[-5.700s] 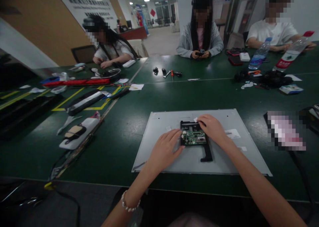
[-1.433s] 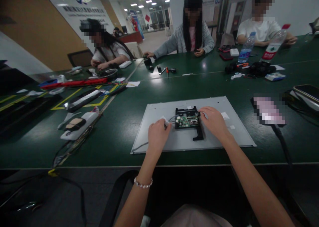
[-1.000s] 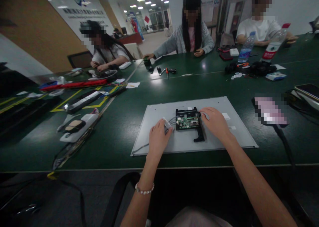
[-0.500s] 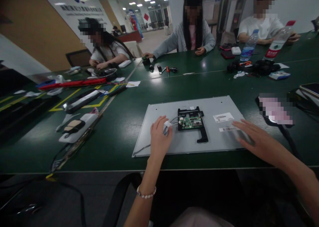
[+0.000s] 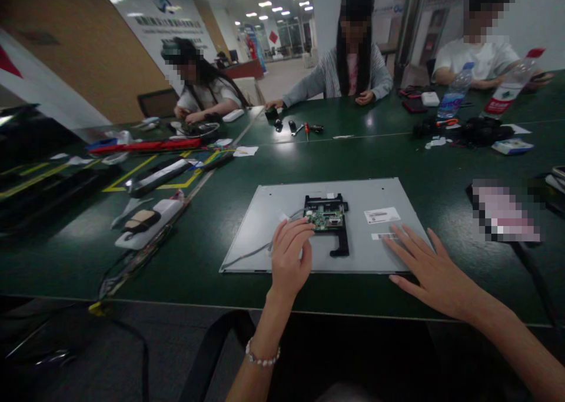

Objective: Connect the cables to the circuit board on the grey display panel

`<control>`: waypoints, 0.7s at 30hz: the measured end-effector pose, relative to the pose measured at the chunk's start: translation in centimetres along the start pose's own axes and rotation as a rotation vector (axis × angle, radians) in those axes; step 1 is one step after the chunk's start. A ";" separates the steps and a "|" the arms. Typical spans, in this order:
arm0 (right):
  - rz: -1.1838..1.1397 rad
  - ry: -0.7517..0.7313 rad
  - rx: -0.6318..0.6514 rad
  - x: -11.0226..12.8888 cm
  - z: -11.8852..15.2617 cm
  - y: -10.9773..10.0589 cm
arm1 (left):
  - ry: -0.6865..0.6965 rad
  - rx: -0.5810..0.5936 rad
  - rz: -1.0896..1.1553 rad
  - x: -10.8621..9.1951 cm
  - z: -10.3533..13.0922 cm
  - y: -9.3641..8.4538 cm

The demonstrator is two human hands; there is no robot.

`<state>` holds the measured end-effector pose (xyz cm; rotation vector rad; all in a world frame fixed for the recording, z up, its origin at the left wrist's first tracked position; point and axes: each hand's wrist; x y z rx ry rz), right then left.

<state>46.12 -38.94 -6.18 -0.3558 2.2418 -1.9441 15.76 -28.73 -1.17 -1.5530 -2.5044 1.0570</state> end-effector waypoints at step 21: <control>-0.126 -0.056 0.131 10.7 -13.5 0.6 | 0.014 0.034 0.050 0.3 0.4 0.1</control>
Point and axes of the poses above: each hand's wrist, its own z-axis away from the middle knuckle, its own y-axis out of the palm, x = y × z, and after that the axes turned 4 degrees about z, right-handed
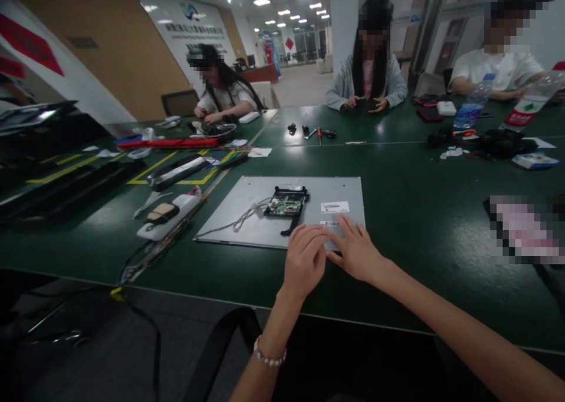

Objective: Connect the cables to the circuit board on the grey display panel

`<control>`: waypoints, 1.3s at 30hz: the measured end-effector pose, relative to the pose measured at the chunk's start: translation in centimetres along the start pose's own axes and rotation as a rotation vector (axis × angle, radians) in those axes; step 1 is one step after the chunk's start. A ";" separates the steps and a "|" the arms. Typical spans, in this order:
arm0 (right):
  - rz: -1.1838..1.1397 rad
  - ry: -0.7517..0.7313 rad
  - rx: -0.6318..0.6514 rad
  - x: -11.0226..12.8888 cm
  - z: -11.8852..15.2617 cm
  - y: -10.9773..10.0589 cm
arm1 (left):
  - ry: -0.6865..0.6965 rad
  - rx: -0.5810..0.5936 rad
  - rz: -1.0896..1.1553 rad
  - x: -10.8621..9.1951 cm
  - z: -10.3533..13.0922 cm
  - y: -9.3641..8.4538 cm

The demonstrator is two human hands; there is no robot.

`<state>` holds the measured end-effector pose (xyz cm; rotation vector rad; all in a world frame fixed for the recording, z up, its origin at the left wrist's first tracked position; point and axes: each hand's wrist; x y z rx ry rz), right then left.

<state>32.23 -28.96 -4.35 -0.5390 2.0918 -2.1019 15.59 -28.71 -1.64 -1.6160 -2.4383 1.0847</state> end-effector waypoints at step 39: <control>-0.048 0.037 -0.018 0.8 -3.6 -1.2 | -0.576 0.544 -0.662 18.6 -6.0 -1.6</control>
Point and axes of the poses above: each hand's wrist, its own z-axis away from the middle knuckle, its own y-axis out of the palm, x = y × z, and after that the axes turned 4 degrees about z, right-handed
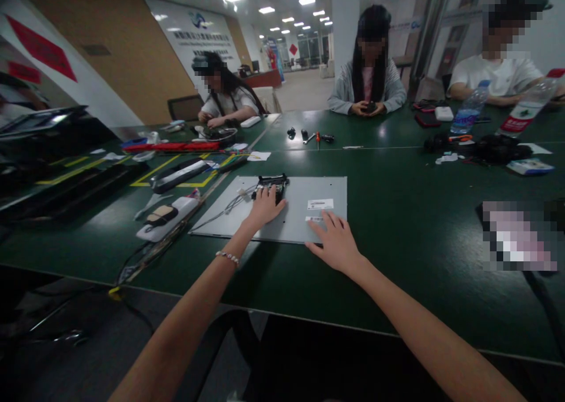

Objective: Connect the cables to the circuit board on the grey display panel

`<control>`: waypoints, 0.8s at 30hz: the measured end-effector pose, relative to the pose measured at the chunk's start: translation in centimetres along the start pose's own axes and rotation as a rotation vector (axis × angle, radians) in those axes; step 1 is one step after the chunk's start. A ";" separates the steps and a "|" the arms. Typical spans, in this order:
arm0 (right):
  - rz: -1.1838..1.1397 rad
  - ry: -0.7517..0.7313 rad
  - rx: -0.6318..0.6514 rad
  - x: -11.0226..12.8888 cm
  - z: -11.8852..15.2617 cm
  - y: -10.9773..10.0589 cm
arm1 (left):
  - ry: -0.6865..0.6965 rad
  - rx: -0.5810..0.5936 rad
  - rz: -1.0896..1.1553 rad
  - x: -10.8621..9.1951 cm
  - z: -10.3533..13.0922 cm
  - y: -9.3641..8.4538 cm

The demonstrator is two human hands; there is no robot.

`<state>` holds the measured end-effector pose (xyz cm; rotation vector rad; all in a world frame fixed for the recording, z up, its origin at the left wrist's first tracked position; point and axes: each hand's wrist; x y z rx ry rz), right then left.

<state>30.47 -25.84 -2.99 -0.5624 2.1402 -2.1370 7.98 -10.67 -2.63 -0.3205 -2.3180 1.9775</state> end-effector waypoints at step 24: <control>-0.033 -0.016 0.031 0.1 -0.1 -0.2 | -0.167 -0.010 -0.205 8.8 -1.6 -4.9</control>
Point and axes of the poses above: each hand's wrist, its own z-axis away from the middle knuckle, its own y-axis out of the palm, x = y × z, and after that the axes turned 4 degrees about z, right-handed
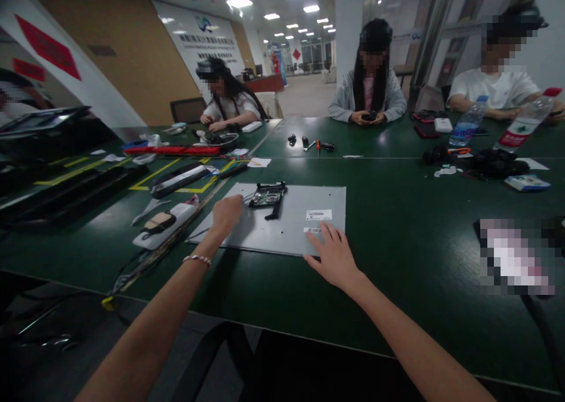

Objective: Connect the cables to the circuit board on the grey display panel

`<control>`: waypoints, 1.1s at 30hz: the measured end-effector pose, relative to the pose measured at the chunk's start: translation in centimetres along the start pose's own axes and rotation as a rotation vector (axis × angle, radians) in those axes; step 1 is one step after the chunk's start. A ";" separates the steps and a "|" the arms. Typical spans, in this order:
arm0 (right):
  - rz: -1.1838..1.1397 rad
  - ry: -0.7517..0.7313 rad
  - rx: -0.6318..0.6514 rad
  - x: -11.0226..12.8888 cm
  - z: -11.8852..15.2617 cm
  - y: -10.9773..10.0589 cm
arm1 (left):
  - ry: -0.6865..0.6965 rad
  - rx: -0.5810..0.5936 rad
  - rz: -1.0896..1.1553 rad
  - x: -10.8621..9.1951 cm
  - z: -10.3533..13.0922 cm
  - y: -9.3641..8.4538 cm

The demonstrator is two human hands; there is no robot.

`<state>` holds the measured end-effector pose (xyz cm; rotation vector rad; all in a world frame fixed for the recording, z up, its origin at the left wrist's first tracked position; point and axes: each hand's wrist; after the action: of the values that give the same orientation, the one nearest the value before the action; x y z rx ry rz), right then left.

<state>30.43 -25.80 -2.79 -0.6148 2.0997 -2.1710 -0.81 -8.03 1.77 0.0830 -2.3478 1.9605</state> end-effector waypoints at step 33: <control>-0.054 0.035 0.032 0.7 -0.7 -0.9 | 0.387 0.178 0.373 -4.6 -11.9 4.8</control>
<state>29.76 -25.33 -1.72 -0.6425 2.0846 -2.2555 3.61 4.50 -1.32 -0.7042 -2.0428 2.0964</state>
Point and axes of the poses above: each hand's wrist, its own z-axis away from the middle knuckle, its own y-axis out of the palm, x = y × z, and after that the axes turned 4 degrees about z, right-handed
